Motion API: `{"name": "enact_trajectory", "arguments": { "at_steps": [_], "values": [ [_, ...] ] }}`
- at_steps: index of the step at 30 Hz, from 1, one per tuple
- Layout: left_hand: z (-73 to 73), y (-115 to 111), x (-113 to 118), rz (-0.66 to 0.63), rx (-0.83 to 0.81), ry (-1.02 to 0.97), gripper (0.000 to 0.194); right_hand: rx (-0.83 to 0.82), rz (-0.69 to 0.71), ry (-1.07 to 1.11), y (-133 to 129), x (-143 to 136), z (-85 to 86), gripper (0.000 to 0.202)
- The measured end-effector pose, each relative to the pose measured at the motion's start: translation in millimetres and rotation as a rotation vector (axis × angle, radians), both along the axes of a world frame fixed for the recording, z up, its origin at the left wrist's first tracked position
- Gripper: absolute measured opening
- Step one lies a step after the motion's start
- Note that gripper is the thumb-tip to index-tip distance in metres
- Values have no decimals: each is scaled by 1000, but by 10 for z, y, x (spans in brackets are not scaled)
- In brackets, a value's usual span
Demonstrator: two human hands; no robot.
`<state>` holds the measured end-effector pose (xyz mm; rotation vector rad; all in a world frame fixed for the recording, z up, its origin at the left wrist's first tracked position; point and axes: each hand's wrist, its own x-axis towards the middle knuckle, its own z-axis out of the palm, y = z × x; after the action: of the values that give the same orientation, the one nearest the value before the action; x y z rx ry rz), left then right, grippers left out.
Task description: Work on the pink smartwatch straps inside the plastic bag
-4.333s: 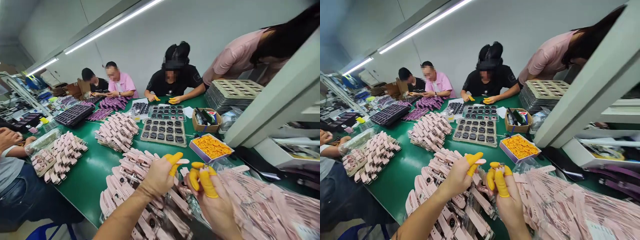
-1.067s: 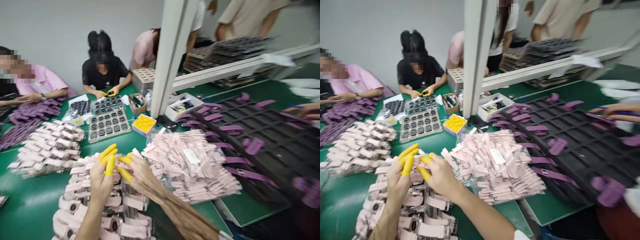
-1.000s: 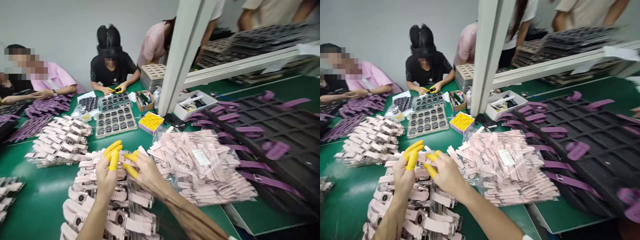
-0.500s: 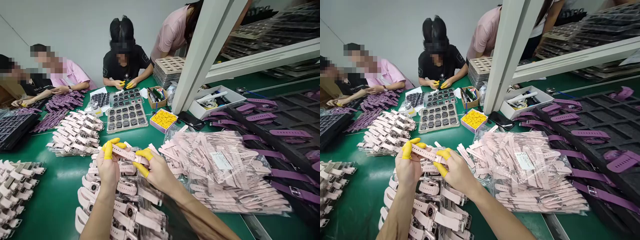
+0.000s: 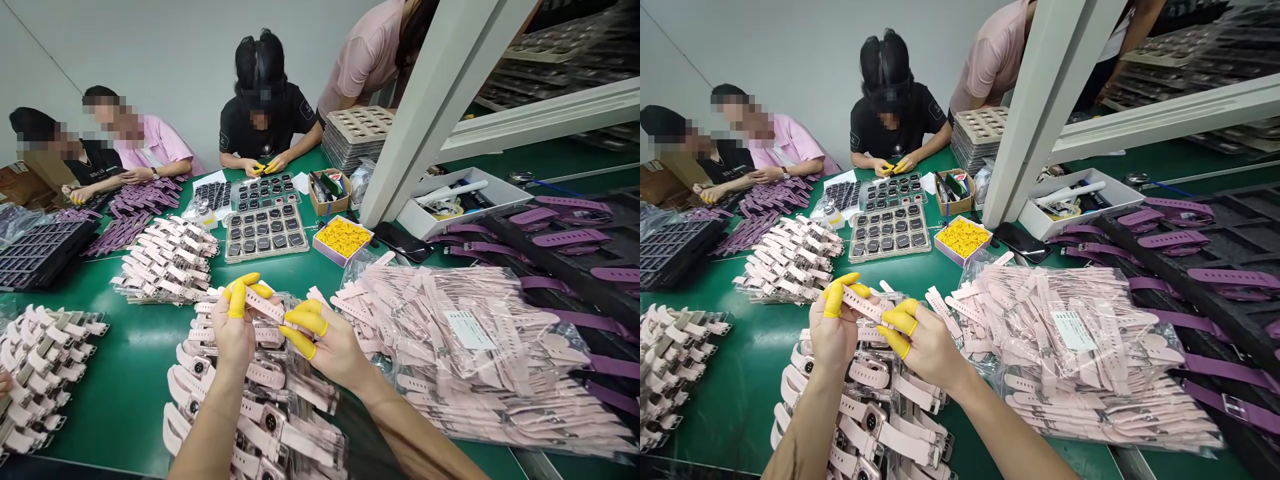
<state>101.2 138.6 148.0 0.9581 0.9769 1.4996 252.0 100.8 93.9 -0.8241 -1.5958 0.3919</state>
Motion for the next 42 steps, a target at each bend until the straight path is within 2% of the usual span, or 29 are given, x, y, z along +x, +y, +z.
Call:
{"name": "enact_trajectory", "arguments": {
  "at_steps": [10,12,15,17,20,22,24,26,28,30,32,35,38,40,42],
  "values": [
    [-11,-30,-9,-74,-8,56,44,-8,21,6,-12,27,39,23],
    [-19,-49,-37,-206,48,86,47,-50,9,64,-8,29,23,22],
    [-31,-90,-58,-508,125,239,53,-185,-13,188,8,42,-16,11],
    [-32,-116,-47,-587,130,385,52,-278,23,322,23,65,-31,7],
    [-14,-135,-14,-539,171,548,39,-344,130,583,43,110,-11,13],
    [-1,-135,-4,-508,199,565,35,-342,161,701,53,129,14,15],
    [-2,-127,-11,-500,175,491,38,-351,153,741,65,134,23,18],
    [-17,-115,-25,-543,129,328,44,-380,145,735,81,131,8,28],
    [-39,-103,-31,-585,93,149,47,-432,224,703,96,127,-27,40],
    [-61,-95,-23,-588,56,33,46,-478,359,685,107,118,-68,44],
    [-78,-91,-15,-579,25,5,48,-515,473,700,111,101,-103,42],
    [-96,-88,-32,-598,21,18,50,-568,542,751,111,70,-143,43],
    [-92,-90,-74,-499,112,191,39,-574,471,728,109,57,-175,42],
    [-75,-100,-86,-350,252,428,32,-524,303,617,97,64,-183,37],
    [-55,-115,-73,-232,417,658,36,-437,114,415,72,74,-165,27]
  ]
}}
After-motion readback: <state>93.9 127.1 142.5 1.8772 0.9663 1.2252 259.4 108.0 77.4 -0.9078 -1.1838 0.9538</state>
